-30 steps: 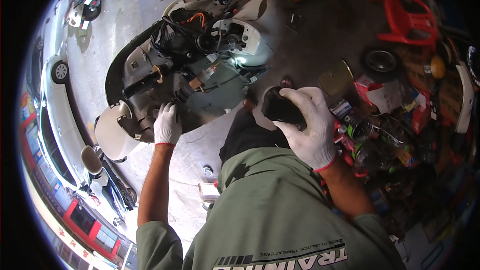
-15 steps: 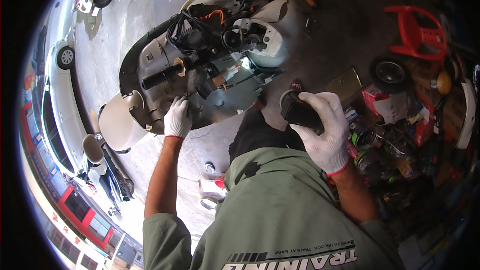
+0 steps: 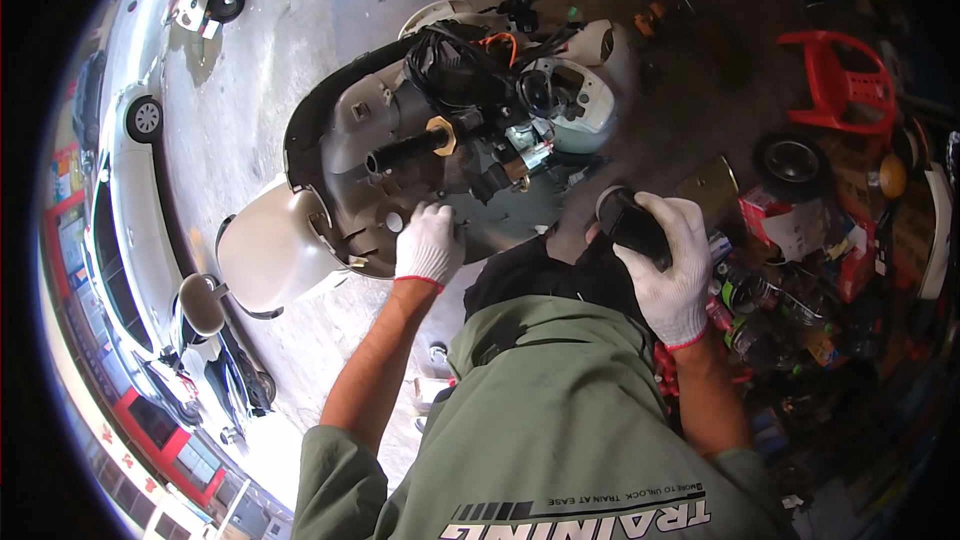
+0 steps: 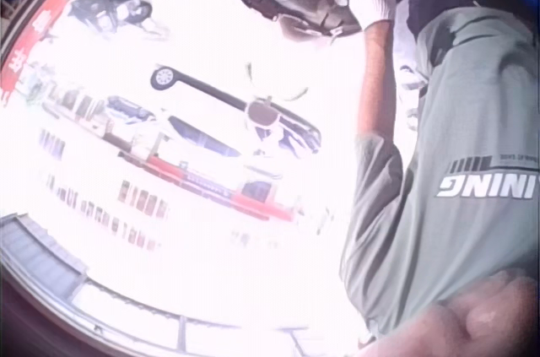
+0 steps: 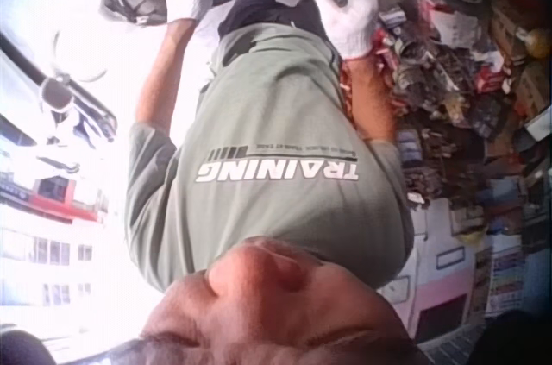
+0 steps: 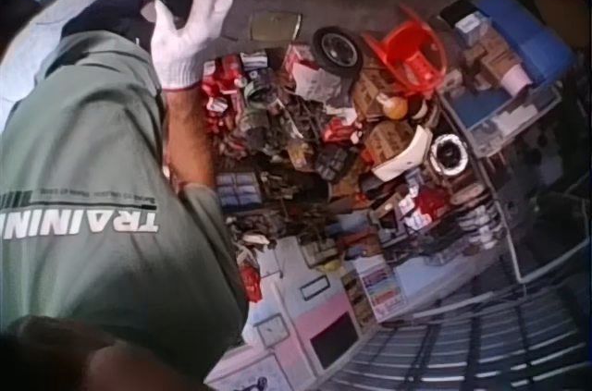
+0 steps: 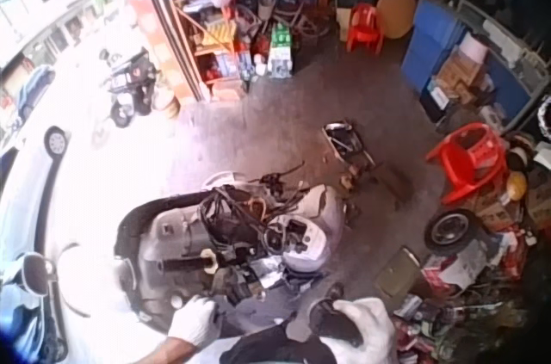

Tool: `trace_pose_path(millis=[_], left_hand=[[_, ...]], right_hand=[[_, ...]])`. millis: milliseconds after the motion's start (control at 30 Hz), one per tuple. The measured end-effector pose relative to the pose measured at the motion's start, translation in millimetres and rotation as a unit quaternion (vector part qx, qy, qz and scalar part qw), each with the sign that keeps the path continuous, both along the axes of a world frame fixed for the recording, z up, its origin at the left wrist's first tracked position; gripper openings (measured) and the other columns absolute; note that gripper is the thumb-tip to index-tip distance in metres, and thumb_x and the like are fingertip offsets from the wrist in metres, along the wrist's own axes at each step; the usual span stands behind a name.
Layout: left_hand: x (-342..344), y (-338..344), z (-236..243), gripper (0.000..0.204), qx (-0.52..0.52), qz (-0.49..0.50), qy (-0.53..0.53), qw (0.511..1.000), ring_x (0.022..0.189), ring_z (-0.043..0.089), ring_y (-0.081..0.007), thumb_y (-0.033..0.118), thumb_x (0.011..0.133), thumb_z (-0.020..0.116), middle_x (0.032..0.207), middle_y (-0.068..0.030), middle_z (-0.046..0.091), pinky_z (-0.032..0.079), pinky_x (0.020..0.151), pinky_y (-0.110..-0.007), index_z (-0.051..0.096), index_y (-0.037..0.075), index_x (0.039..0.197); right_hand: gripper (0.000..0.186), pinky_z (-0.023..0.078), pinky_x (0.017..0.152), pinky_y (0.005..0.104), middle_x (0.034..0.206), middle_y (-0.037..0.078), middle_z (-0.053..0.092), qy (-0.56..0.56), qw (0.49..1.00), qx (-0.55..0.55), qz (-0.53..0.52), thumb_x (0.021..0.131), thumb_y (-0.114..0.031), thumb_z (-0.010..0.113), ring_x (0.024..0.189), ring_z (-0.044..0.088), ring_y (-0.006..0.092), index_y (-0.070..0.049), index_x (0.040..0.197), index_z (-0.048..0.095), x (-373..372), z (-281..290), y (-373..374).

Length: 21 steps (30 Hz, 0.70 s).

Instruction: The person moves wiring and components inside the front panel of a motorcycle by hand and uses an adjustable wrench to turn a bolt.

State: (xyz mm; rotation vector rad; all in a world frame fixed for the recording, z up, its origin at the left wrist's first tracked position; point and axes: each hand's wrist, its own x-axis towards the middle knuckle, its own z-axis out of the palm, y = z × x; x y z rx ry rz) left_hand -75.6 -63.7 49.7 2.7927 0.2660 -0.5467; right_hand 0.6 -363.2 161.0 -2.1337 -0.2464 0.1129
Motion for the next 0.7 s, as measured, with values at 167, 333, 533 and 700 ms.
trace_pose_path(millis=[167,333,533,700], left_hand=[[7,-15,16,0.019,-0.033,-0.007,0.020,0.999,0.098,0.065,-0.0365,0.020,0.086,0.064,0.100,-0.0171,0.068,0.055,0.083,-0.045,0.066,0.005,0.098],[22,-33,42,0.021,-0.065,-0.047,0.013,0.997,0.090,0.067,-0.0382,0.023,0.088,0.064,0.095,-0.0195,0.068,0.055,0.078,-0.045,0.069,0.004,0.094],[28,-42,46,0.022,-0.044,-0.031,0.062,0.997,0.094,0.066,-0.0374,0.024,0.089,0.062,0.097,-0.0190,0.069,0.054,0.083,-0.046,0.069,0.003,0.090],[14,-24,31,0.021,-0.024,-0.042,0.038,0.998,0.096,0.065,-0.0381,0.020,0.089,0.060,0.097,-0.0181,0.069,0.054,0.085,-0.046,0.071,0.004,0.097]], right_hand=[[0.057,0.054,0.085,0.0348,0.112,0.013,0.058,0.014,1.000,0.001,-0.005,0.069,0.005,0.079,0.099,0.063,0.0289,-0.006,0.123,0.063,-11,11,1],[0.054,0.054,0.084,0.0380,0.112,0.014,0.059,0.015,0.999,0.029,0.033,0.071,0.002,0.080,0.098,0.064,0.0333,-0.008,0.121,0.062,-13,7,-3],[0.052,0.057,0.073,0.0423,0.107,0.011,0.062,0.002,0.997,0.039,0.071,0.072,-0.005,0.081,0.089,0.067,0.0354,-0.013,0.120,0.062,-8,-13,-6],[0.049,0.057,0.069,0.0437,0.105,0.011,0.063,-0.015,0.996,0.019,0.080,0.073,-0.009,0.080,0.086,0.068,0.0353,-0.011,0.118,0.060,-17,-26,-4]])
